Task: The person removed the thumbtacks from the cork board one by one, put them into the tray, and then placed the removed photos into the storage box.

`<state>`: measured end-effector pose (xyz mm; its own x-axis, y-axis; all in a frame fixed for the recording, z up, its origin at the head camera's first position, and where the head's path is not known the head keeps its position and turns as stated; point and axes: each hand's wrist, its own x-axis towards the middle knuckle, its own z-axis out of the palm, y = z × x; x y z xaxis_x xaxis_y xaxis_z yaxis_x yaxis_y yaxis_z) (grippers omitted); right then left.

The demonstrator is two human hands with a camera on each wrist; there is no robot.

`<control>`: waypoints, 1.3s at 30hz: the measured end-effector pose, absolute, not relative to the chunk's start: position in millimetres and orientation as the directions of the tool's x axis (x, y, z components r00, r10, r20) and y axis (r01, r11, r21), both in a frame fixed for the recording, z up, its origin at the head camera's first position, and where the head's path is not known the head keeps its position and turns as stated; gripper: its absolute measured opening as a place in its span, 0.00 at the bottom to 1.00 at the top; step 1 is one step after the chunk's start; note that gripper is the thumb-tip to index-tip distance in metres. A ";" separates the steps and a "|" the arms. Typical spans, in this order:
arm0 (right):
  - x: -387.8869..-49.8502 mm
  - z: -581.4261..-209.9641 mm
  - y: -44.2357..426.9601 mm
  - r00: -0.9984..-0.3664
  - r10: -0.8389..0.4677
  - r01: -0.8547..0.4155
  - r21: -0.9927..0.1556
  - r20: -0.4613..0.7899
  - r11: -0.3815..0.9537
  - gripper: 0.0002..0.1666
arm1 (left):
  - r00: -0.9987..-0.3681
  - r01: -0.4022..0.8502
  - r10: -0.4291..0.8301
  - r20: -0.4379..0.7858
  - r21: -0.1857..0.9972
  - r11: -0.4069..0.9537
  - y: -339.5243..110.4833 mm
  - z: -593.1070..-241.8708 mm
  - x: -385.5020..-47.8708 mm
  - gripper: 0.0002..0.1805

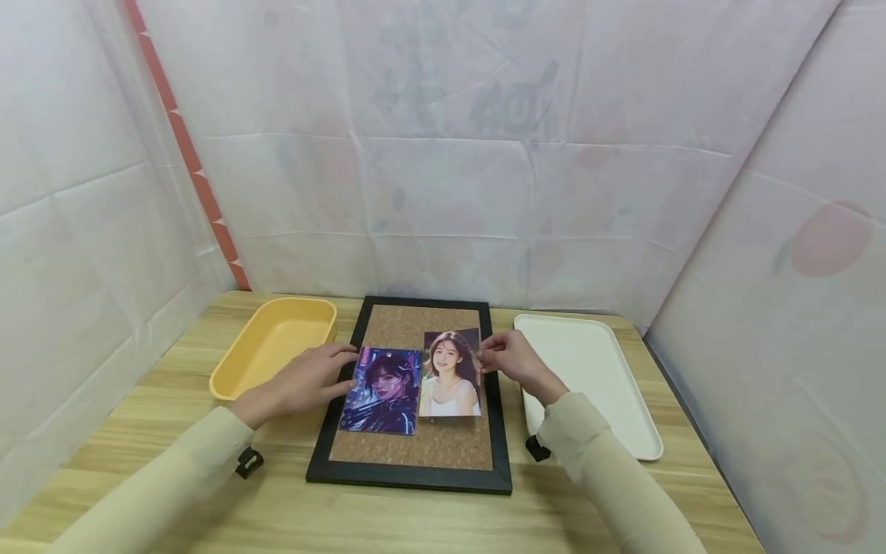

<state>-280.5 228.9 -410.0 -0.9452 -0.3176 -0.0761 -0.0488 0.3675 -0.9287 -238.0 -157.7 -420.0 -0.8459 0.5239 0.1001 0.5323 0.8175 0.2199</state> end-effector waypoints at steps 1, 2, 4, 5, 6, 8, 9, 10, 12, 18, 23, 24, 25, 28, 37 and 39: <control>-280.9 -409.5 228.8 -0.946 -0.316 -0.047 -0.929 -0.077 0.367 0.15 | -0.846 0.533 0.523 0.106 0.224 0.816 -158.6 -419.5 -237.9 0.29; -281.4 -408.8 228.5 -0.946 -0.315 -0.048 -0.928 -0.076 0.369 0.14 | -0.846 0.533 0.522 0.110 0.228 0.815 -159.7 -419.0 -237.8 0.29; -282.5 -408.4 228.2 -0.947 -0.312 -0.049 -0.927 -0.075 0.373 0.14 | -0.847 0.531 0.520 0.113 0.236 0.814 -161.7 -418.0 -237.5 0.28; -282.9 -408.4 228.1 -0.947 -0.313 -0.052 -0.927 -0.072 0.372 0.14 | -0.848 0.529 0.518 0.113 0.238 0.815 -162.8 -417.8 -237.3 0.28; -283.3 -408.3 228.1 -0.948 -0.311 -0.054 -0.927 -0.070 0.372 0.14 | -0.849 0.527 0.516 0.111 0.243 0.815 -164.0 -417.8 -237.3 0.28; -284.2 -408.4 227.6 -0.950 -0.306 -0.054 -0.926 -0.069 0.374 0.13 | -0.851 0.524 0.515 0.106 0.254 0.813 -166.3 -418.5 -237.0 0.27; -284.6 -408.6 227.4 -0.950 -0.303 -0.053 -0.926 -0.067 0.373 0.13 | -0.852 0.522 0.514 0.102 0.260 0.812 -167.3 -419.0 -236.8 0.28; -284.9 -408.4 227.1 -0.950 -0.306 -0.059 -0.925 -0.064 0.376 0.13 | -0.854 0.517 0.512 0.095 0.271 0.812 -168.3 -419.4 -236.5 0.28; -285.0 -407.9 226.1 -0.950 -0.307 -0.066 -0.923 -0.059 0.380 0.12 | -0.855 0.513 0.511 0.089 0.288 0.808 -170.3 -420.7 -235.7 0.29; -285.4 -404.3 223.1 -0.946 -0.323 -0.096 -0.919 -0.036 0.383 0.12 | -0.858 0.507 0.506 0.090 0.309 0.805 -178.0 -420.8 -231.9 0.30; -286.6 -403.2 221.5 -0.942 -0.334 -0.107 -0.928 -0.020 0.358 0.14 | -0.850 0.525 0.508 0.136 0.272 0.806 -188.9 -419.9 -228.3 0.32; -286.9 -402.8 221.0 -0.944 -0.330 -0.103 -0.930 -0.021 0.353 0.13 | -0.852 0.524 0.504 0.145 0.267 0.809 -191.5 -419.9 -227.6 0.32; -287.0 -402.4 220.2 -0.945 -0.325 -0.101 -0.930 -0.021 0.354 0.13 | -0.853 0.522 0.499 0.156 0.260 0.812 -194.3 -419.9 -226.9 0.32; -286.9 -400.3 217.0 -0.950 -0.311 -0.100 -0.923 -0.023 0.372 0.13 | -0.867 0.498 0.467 0.172 0.257 0.828 -203.2 -419.7 -225.2 0.33; -289.6 -396.9 207.4 -0.956 -0.293 -0.092 -0.918 -0.027 0.385 0.13 | -0.912 0.406 0.367 0.183 0.283 0.869 -228.8 -420.0 -215.6 0.38; -290.4 -395.7 206.1 -0.955 -0.296 -0.094 -0.919 -0.026 0.383 0.13 | -0.913 0.403 0.360 0.192 0.281 0.871 -232.8 -420.2 -213.7 0.38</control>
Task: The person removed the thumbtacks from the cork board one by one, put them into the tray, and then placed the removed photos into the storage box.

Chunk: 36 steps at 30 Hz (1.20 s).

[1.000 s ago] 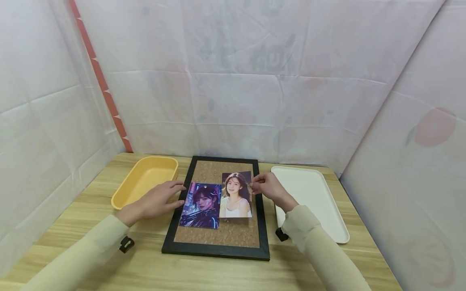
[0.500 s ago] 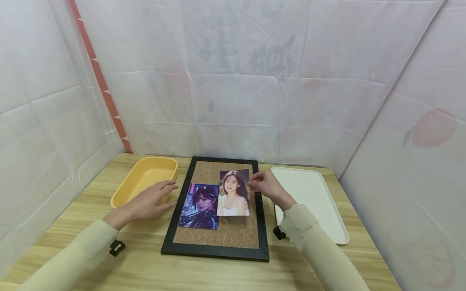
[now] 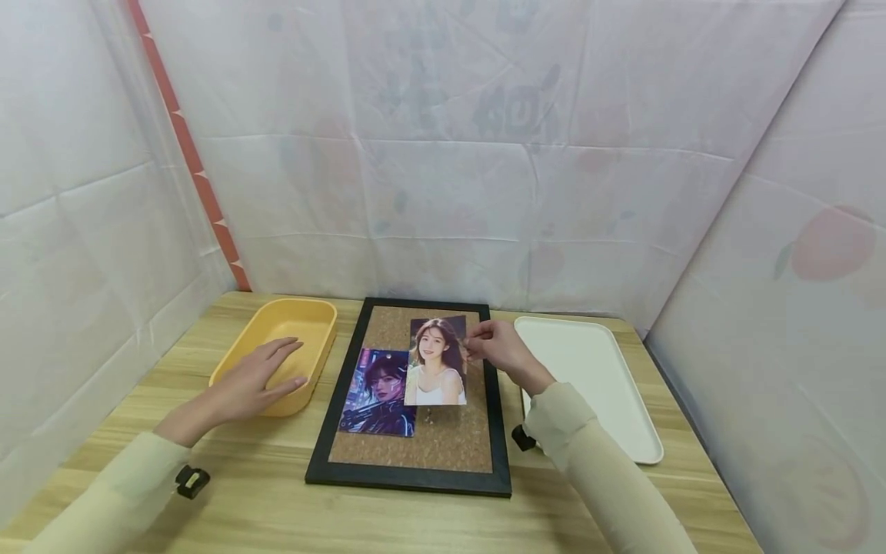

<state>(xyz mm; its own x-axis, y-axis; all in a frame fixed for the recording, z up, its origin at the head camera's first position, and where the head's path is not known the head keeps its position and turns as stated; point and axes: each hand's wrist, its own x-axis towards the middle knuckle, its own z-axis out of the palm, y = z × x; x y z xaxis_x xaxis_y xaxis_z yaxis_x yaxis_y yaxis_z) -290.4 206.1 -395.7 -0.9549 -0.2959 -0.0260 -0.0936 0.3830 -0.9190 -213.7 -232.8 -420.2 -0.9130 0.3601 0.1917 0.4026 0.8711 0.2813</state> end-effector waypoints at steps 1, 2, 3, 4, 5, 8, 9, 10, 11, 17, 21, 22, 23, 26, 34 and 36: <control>-290.8 -395.0 205.6 -0.955 -0.295 -0.091 -0.921 -0.027 0.378 0.13 | -0.915 0.398 0.355 0.192 0.283 0.873 -234.4 -420.5 -213.1 0.39; -291.4 -394.5 205.3 -0.954 -0.297 -0.091 -0.923 -0.026 0.375 0.13 | -0.915 0.396 0.352 0.196 0.282 0.874 -236.1 -420.8 -212.6 0.40; -292.0 -393.8 204.9 -0.954 -0.297 -0.090 -0.924 -0.026 0.371 0.13 | -0.914 0.397 0.351 0.201 0.279 0.874 -237.6 -420.9 -212.3 0.40; -292.6 -393.2 204.5 -0.954 -0.298 -0.090 -0.925 -0.025 0.368 0.13 | -0.914 0.398 0.352 0.204 0.278 0.874 -239.2 -421.0 -212.0 0.41; -293.2 -392.6 204.1 -0.955 -0.297 -0.088 -0.927 -0.026 0.365 0.13 | -0.913 0.398 0.351 0.207 0.276 0.875 -240.7 -421.1 -211.7 0.41; -295.5 -391.3 202.6 -0.954 -0.299 -0.086 -0.931 -0.026 0.355 0.13 | -0.917 0.389 0.343 0.202 0.273 0.880 -246.3 -421.5 -210.9 0.42; -296.3 -391.0 201.9 -0.954 -0.300 -0.087 -0.931 -0.025 0.354 0.13 | -0.921 0.382 0.338 0.195 0.275 0.882 -248.0 -421.3 -210.6 0.43; -296.8 -390.4 201.2 -0.953 -0.302 -0.090 -0.931 -0.023 0.355 0.13 | -0.922 0.378 0.335 0.192 0.275 0.884 -249.8 -421.3 -210.4 0.44; -297.3 -389.9 200.5 -0.953 -0.302 -0.095 -0.929 -0.019 0.357 0.13 | -0.926 0.371 0.330 0.183 0.276 0.886 -251.4 -421.3 -210.2 0.44; -298.0 -387.9 196.4 -0.951 -0.308 -0.131 -0.916 0.008 0.379 0.13 | -0.931 0.360 0.324 0.167 0.290 0.887 -257.0 -423.2 -209.4 0.48; -298.7 -387.7 194.1 -0.951 -0.309 -0.130 -0.919 0.009 0.372 0.12 | -0.937 0.347 0.313 0.156 0.316 0.883 -260.6 -426.0 -208.5 0.50; -298.9 -387.7 193.5 -0.951 -0.308 -0.129 -0.920 0.009 0.371 0.12 | -0.939 0.343 0.309 0.154 0.324 0.882 -261.5 -426.3 -208.1 0.51; -299.2 -387.8 193.1 -0.952 -0.307 -0.128 -0.920 0.008 0.371 0.12 | -0.940 0.339 0.306 0.148 0.329 0.882 -262.5 -426.5 -207.9 0.51; -300.0 -388.3 192.4 -0.952 -0.307 -0.128 -0.918 0.008 0.375 0.12 | -0.945 0.326 0.297 0.134 0.337 0.883 -265.4 -426.1 -207.3 0.53; -299.5 -389.2 188.9 -0.949 -0.315 -0.129 -0.920 0.007 0.369 0.11 | -0.952 0.305 0.276 0.131 0.338 0.890 -274.5 -425.9 -204.3 0.55; -299.2 -389.0 187.6 -0.948 -0.318 -0.129 -0.920 0.005 0.369 0.11 | -0.953 0.302 0.272 0.135 0.334 0.893 -276.8 -426.8 -203.3 0.56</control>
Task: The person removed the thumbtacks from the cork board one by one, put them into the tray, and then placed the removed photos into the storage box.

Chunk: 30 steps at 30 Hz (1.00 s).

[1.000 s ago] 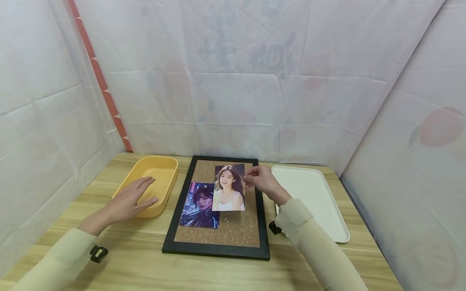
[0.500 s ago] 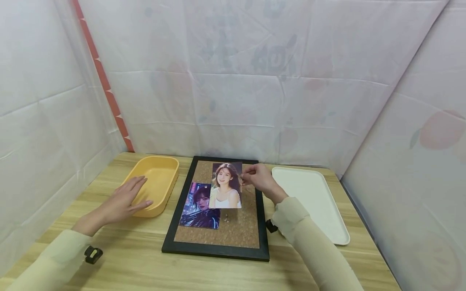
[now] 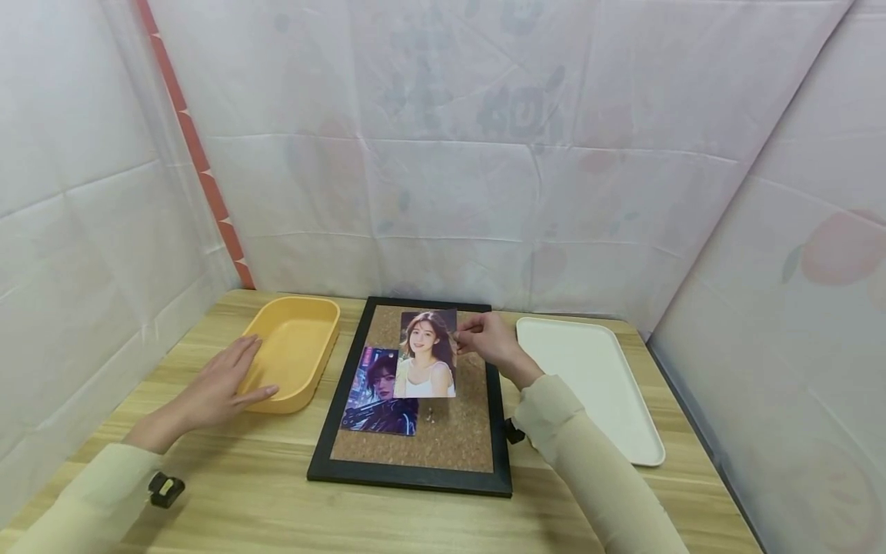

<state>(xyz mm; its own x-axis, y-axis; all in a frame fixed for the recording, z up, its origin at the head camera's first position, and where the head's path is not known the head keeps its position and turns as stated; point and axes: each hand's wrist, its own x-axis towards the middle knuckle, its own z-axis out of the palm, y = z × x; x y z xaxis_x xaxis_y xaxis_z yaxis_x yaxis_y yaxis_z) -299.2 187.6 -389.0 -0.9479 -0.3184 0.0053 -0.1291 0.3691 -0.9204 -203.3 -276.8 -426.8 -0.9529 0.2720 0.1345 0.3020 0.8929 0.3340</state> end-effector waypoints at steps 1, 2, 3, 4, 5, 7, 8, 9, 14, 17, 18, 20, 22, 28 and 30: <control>-299.3 -389.3 187.1 -0.949 -0.315 -0.124 -0.922 0.002 0.368 0.11 | -0.953 0.301 0.271 0.134 0.332 0.894 -278.2 -427.6 -202.9 0.56; -299.3 -389.5 186.7 -0.949 -0.314 -0.120 -0.922 -0.002 0.367 0.11 | -0.954 0.298 0.268 0.135 0.331 0.895 -279.5 -428.5 -202.6 0.56; -299.4 -389.6 186.5 -0.949 -0.316 -0.119 -0.922 -0.004 0.368 0.11 | -0.955 0.296 0.266 0.134 0.331 0.896 -280.7 -429.4 -202.3 0.56; -299.4 -389.7 186.5 -0.947 -0.320 -0.122 -0.921 -0.003 0.370 0.11 | -0.955 0.294 0.264 0.133 0.331 0.897 -282.0 -430.3 -202.1 0.57; -299.6 -389.7 186.5 -0.948 -0.319 -0.118 -0.921 -0.006 0.370 0.11 | -0.956 0.292 0.263 0.131 0.330 0.897 -283.3 -431.0 -201.9 0.57; -300.0 -389.7 186.4 -0.949 -0.315 -0.112 -0.922 -0.011 0.370 0.11 | -0.956 0.292 0.263 0.130 0.332 0.897 -285.7 -432.0 -201.9 0.58; -300.2 -389.5 186.5 -0.948 -0.317 -0.115 -0.922 -0.010 0.371 0.11 | -0.957 0.290 0.261 0.128 0.335 0.896 -286.8 -432.3 -201.9 0.58; -300.6 -389.6 186.6 -0.948 -0.319 -0.117 -0.921 -0.008 0.372 0.12 | -0.957 0.289 0.261 0.125 0.337 0.896 -287.9 -432.5 -202.0 0.59; -300.7 -389.4 184.7 -0.950 -0.313 -0.105 -0.923 -0.018 0.371 0.13 | -0.960 0.281 0.257 0.114 0.335 0.899 -292.7 -433.4 -201.5 0.59; -300.0 -389.2 182.2 -0.951 -0.309 -0.095 -0.924 -0.026 0.371 0.12 | -0.963 0.268 0.249 0.099 0.334 0.904 -296.3 -435.5 -201.3 0.60; -299.4 -388.8 181.3 -0.951 -0.309 -0.094 -0.924 -0.028 0.371 0.13 | -0.965 0.264 0.246 0.094 0.333 0.905 -297.6 -436.6 -201.5 0.61; -299.3 -388.8 180.0 -0.950 -0.310 -0.092 -0.925 -0.029 0.368 0.13 | -0.967 0.253 0.239 0.084 0.331 0.909 -299.8 -438.5 -201.6 0.61; -299.2 -388.5 178.8 -0.949 -0.315 -0.093 -0.927 -0.028 0.363 0.13 | -0.969 0.249 0.237 0.077 0.327 0.912 -301.5 -439.9 -201.8 0.62; -300.5 -387.4 175.9 -0.948 -0.319 -0.110 -0.926 -0.012 0.362 0.13 | -0.969 0.248 0.239 0.069 0.331 0.910 -302.4 -440.1 -202.3 0.62; -301.2 -387.7 174.9 -0.949 -0.315 -0.107 -0.928 -0.012 0.356 0.13 | -0.969 0.246 0.238 0.067 0.331 0.911 -302.5 -440.4 -202.4 0.63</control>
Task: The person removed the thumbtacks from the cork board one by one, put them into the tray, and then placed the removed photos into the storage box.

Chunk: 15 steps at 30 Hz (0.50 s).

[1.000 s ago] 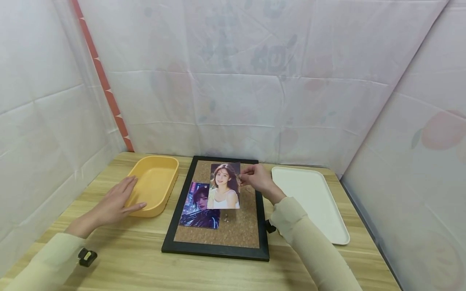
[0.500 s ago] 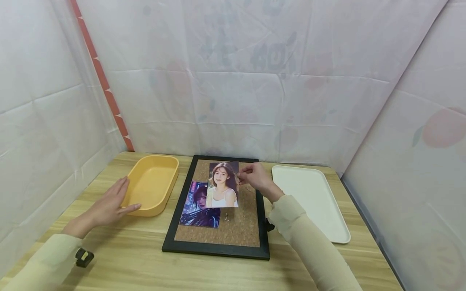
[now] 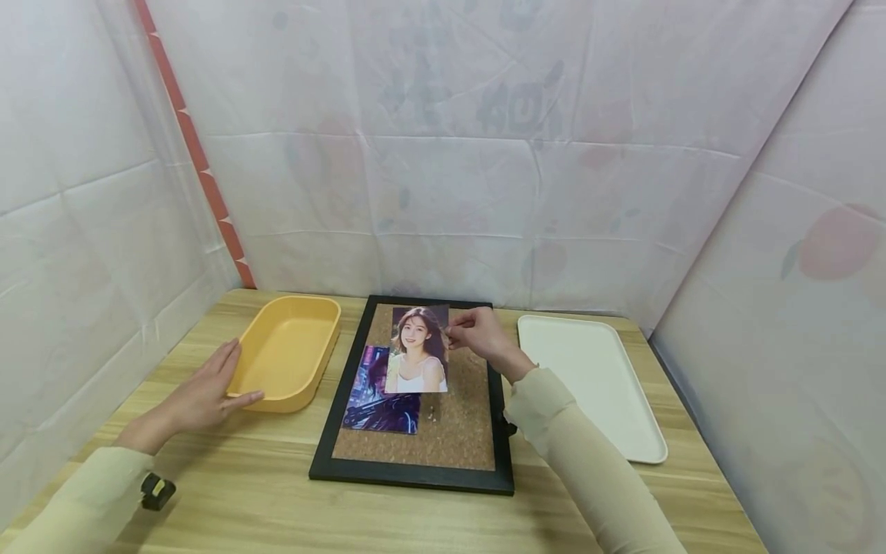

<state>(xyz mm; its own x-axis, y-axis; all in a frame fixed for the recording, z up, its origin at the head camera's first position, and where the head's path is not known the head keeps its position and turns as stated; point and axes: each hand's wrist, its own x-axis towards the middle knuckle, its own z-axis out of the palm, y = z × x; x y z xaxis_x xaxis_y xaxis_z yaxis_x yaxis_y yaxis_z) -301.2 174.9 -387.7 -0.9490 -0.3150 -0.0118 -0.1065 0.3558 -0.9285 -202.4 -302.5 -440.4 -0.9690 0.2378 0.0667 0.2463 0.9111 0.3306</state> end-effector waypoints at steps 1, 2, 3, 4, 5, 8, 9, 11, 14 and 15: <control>-301.6 -388.0 174.4 -0.949 -0.315 -0.105 -0.930 -0.012 0.351 0.13 | -0.969 0.246 0.237 0.066 0.330 0.911 -302.5 -440.7 -202.4 0.63; -302.1 -388.4 174.1 -0.949 -0.315 -0.104 -0.932 -0.012 0.348 0.13 | -0.969 0.245 0.236 0.066 0.330 0.912 -302.4 -441.0 -202.4 0.63; -302.5 -388.6 173.7 -0.949 -0.314 -0.101 -0.934 -0.013 0.344 0.13 | -0.970 0.244 0.236 0.065 0.329 0.912 -302.3 -441.5 -202.3 0.63; -302.8 -388.8 173.3 -0.949 -0.314 -0.100 -0.935 -0.013 0.341 0.13 | -0.970 0.243 0.235 0.065 0.330 0.912 -302.2 -441.9 -202.3 0.63; -303.2 -389.1 172.8 -0.949 -0.314 -0.098 -0.936 -0.014 0.337 0.13 | -0.970 0.242 0.234 0.065 0.330 0.913 -302.1 -442.3 -202.3 0.64; -303.8 -389.3 171.2 -0.950 -0.312 -0.096 -0.936 -0.015 0.339 0.13 | -0.970 0.241 0.232 0.066 0.331 0.912 -302.5 -442.8 -202.2 0.64; -303.6 -389.1 170.4 -0.951 -0.309 -0.093 -0.937 -0.017 0.338 0.13 | -0.970 0.241 0.231 0.068 0.335 0.911 -302.4 -442.8 -202.2 0.64; -303.2 -388.6 169.4 -0.951 -0.307 -0.093 -0.935 -0.018 0.342 0.13 | -0.971 0.240 0.231 0.068 0.341 0.909 -302.0 -442.9 -202.3 0.64; -302.4 -387.7 167.1 -0.950 -0.313 -0.101 -0.937 -0.010 0.335 0.13 | -0.970 0.240 0.232 0.067 0.350 0.905 -301.3 -442.7 -202.0 0.64; -302.4 -387.3 166.3 -0.948 -0.318 -0.107 -0.937 -0.004 0.333 0.13 | -0.971 0.240 0.231 0.068 0.352 0.905 -300.9 -442.4 -201.9 0.64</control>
